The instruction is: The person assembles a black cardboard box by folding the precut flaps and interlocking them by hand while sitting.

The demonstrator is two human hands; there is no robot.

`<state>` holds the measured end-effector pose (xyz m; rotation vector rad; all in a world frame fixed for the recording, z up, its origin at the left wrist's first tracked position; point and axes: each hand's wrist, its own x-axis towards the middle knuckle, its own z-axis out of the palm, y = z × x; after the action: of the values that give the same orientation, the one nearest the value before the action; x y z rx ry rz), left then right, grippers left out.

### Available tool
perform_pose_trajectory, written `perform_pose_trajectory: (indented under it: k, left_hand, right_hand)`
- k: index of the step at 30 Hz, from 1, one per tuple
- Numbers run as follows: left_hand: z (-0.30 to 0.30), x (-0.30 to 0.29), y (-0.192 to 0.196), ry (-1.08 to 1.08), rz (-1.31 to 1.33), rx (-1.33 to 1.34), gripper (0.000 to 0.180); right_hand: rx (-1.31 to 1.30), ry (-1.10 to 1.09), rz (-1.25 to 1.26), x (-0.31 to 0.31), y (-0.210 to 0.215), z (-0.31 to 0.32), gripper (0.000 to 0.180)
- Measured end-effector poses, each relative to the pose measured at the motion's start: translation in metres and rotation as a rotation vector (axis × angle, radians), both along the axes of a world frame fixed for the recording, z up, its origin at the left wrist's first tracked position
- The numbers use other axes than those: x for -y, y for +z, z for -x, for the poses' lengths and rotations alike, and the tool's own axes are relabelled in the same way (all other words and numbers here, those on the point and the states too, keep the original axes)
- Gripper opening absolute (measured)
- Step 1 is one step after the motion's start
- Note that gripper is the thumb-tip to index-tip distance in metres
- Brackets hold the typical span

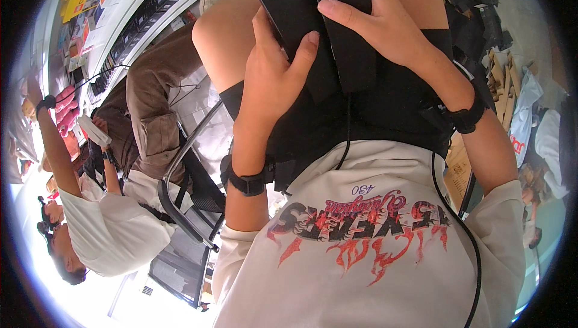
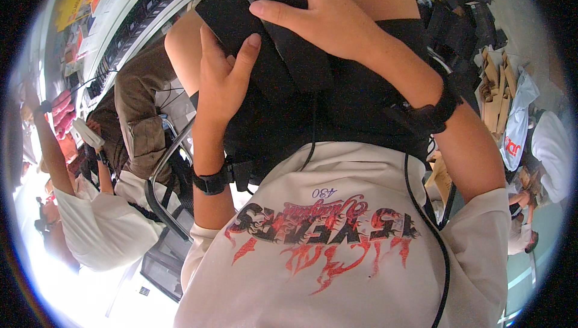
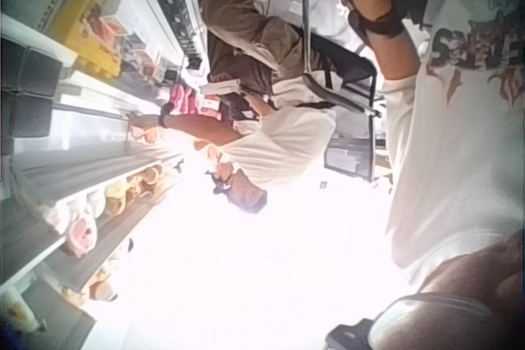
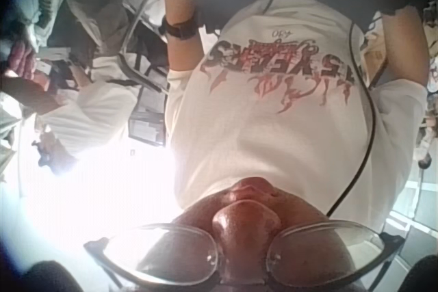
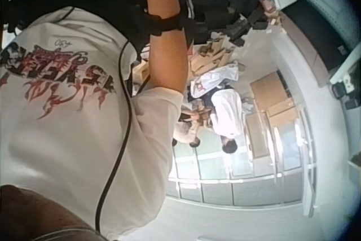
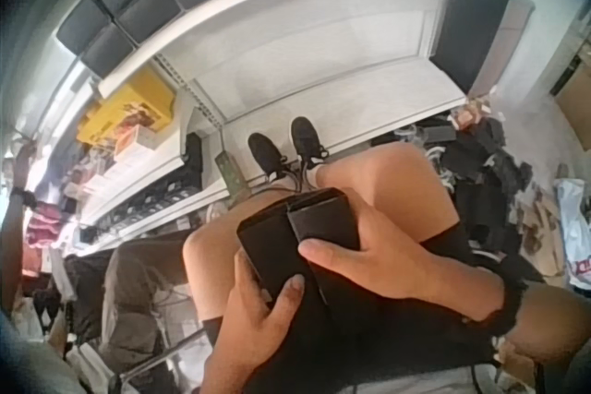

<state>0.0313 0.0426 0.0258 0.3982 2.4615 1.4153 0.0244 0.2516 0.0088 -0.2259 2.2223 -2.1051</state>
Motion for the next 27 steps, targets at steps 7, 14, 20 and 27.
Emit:
perform_pose_trajectory:
  k: [7,14,20,27]
  left_hand:
    - [0.0001,0.0001,0.0002,0.006,0.011,-0.006,0.069]
    - [0.0000,-0.0004,0.0001,0.009,0.019,-0.032,0.067]
    - [0.0013,-0.0003,0.0007,0.014,0.028,-0.009,0.067]
    - [-0.0001,-0.0012,0.0006,0.012,0.056,-0.018,0.068]
  right_hand:
    - [0.029,-0.010,0.000,0.0013,0.0028,-0.0012,0.067]
    - [0.026,0.018,0.013,0.0002,0.0017,-0.0001,0.058]
    - [-0.004,0.000,0.007,0.0019,-0.0020,0.0014,0.053]
    - [-0.033,0.003,0.020,0.0009,0.0021,-0.0001,0.049]
